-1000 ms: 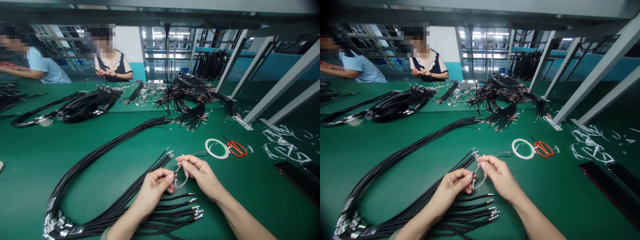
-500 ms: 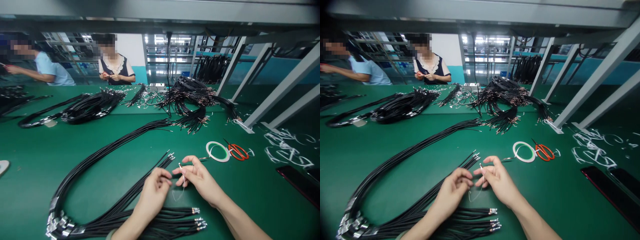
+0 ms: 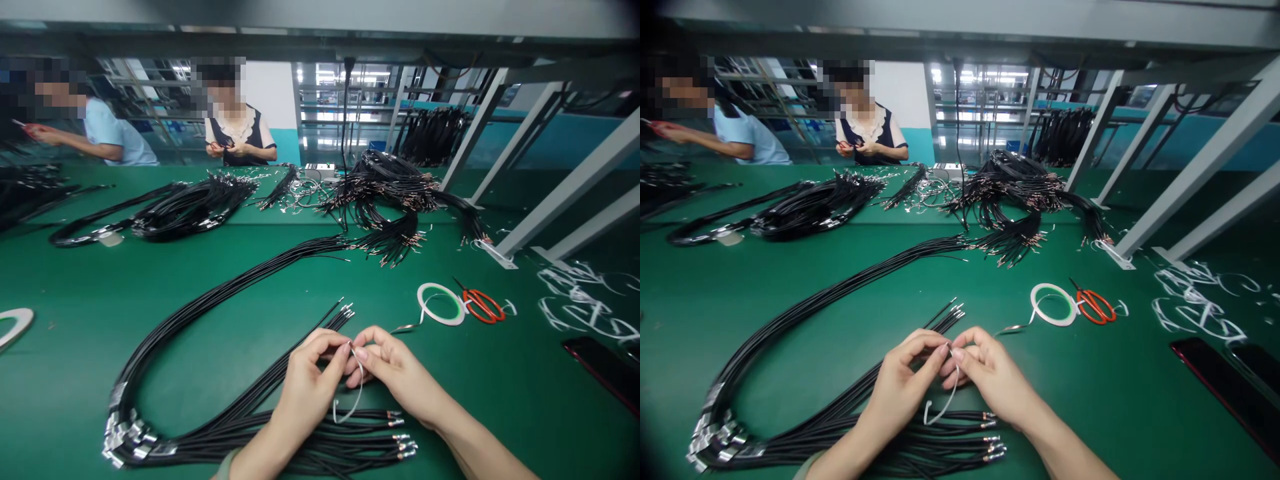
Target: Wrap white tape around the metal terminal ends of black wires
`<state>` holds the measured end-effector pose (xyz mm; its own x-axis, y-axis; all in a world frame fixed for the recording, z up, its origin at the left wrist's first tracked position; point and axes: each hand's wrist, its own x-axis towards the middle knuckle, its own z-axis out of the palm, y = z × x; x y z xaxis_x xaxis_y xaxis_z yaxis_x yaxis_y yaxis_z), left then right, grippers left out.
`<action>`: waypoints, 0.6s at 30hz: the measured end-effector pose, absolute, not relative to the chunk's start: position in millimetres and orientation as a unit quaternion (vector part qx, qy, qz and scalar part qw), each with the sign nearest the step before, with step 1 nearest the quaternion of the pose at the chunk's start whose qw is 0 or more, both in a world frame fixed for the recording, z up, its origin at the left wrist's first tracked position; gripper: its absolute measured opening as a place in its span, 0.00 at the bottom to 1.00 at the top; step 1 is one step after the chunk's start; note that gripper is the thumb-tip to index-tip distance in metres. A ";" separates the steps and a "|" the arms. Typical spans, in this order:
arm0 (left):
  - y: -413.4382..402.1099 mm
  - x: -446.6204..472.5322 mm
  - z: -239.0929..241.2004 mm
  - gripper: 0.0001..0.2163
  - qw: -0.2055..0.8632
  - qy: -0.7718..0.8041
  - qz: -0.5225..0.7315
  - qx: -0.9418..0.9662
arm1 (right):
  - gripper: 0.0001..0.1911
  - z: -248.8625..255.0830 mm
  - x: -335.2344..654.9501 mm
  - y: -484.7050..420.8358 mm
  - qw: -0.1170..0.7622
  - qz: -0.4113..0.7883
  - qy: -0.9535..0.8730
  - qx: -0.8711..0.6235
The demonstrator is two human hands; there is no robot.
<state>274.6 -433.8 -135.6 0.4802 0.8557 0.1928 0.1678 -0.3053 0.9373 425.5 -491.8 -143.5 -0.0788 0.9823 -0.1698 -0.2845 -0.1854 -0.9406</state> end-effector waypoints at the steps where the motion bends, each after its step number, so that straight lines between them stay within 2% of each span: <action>1: -434.3 274.5 -135.2 0.05 0.459 0.356 0.369 0.726 | 0.12 -143.4 425.7 -491.5 0.507 0.618 -0.388 -0.459; 9: -435.8 270.5 -141.7 0.06 0.363 0.323 0.375 0.790 | 0.06 -142.8 428.4 -489.2 0.487 0.415 -0.507 -0.577; 13: -435.8 269.2 -144.6 0.08 0.338 0.310 0.356 0.814 | 0.05 -141.5 429.2 -489.4 0.476 0.394 -0.532 -0.579; 18: -437.2 270.6 -142.5 0.08 0.379 0.312 0.353 0.796 | 0.06 -141.9 425.8 -490.9 0.483 0.379 -0.530 -0.585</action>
<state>270.6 -437.2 -142.5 0.5551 0.7653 0.3259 0.2292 -0.5174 0.8245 425.8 -490.9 -141.9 0.1506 0.9862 0.0688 0.2531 0.0288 -0.9670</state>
